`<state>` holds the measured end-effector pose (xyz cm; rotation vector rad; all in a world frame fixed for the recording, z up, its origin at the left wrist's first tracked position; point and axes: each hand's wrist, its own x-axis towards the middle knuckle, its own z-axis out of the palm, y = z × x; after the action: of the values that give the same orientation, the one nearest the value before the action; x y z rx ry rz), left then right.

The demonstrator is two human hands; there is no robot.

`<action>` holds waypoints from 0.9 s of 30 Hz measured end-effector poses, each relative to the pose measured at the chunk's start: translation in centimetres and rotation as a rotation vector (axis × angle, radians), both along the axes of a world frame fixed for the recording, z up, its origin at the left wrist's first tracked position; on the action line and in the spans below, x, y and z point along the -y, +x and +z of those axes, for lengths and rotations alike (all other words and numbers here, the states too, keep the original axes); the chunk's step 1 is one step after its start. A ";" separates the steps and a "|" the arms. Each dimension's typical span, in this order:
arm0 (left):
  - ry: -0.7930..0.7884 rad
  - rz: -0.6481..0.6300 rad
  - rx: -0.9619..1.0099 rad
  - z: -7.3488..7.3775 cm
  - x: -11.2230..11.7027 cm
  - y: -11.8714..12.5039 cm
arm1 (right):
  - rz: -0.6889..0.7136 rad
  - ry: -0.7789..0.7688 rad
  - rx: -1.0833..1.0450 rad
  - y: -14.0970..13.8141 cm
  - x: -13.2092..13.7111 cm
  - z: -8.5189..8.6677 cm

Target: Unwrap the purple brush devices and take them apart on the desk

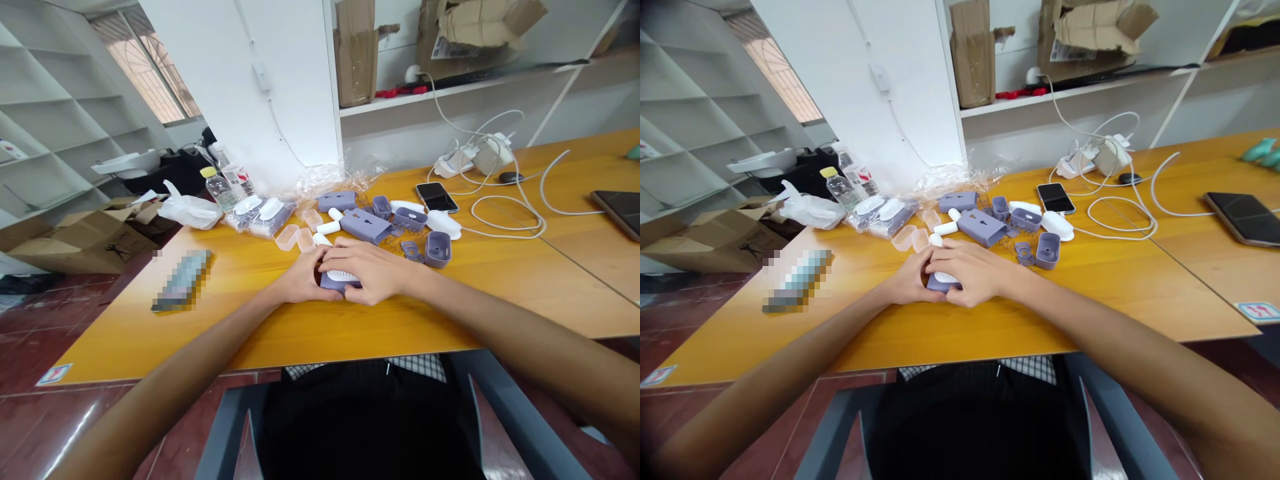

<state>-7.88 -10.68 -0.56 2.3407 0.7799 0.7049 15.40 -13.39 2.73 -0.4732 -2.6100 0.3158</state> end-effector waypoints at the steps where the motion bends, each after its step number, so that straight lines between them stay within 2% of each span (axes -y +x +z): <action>1: 0.005 0.001 -0.007 0.0 -0.1 0.0 | -0.010 -0.017 0.008 0.1 0.0 0.1; 4: 0.004 -0.028 0.001 0.0 -0.3 -0.1 | 0.002 -0.102 -0.020 0.8 -0.5 0.2; 8: -0.050 -0.120 0.030 -0.1 -0.5 -0.2 | 0.138 -0.306 -0.149 2.0 -1.5 0.3; 10: -0.066 -0.144 0.036 -0.1 -0.6 -0.2 | 0.163 -0.354 -0.160 2.1 -1.4 0.5; 18: -0.053 -0.104 0.066 -0.5 -0.5 -0.2 | -0.035 -0.051 0.074 -0.5 0.9 1.5; 27: -0.082 -0.130 0.035 0.2 -0.1 -0.1 | -0.007 -0.003 0.122 0.0 0.4 1.2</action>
<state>-7.94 -10.60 -0.37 2.2755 0.6226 0.6442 15.35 -13.78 3.98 -0.5173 -2.7254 0.2973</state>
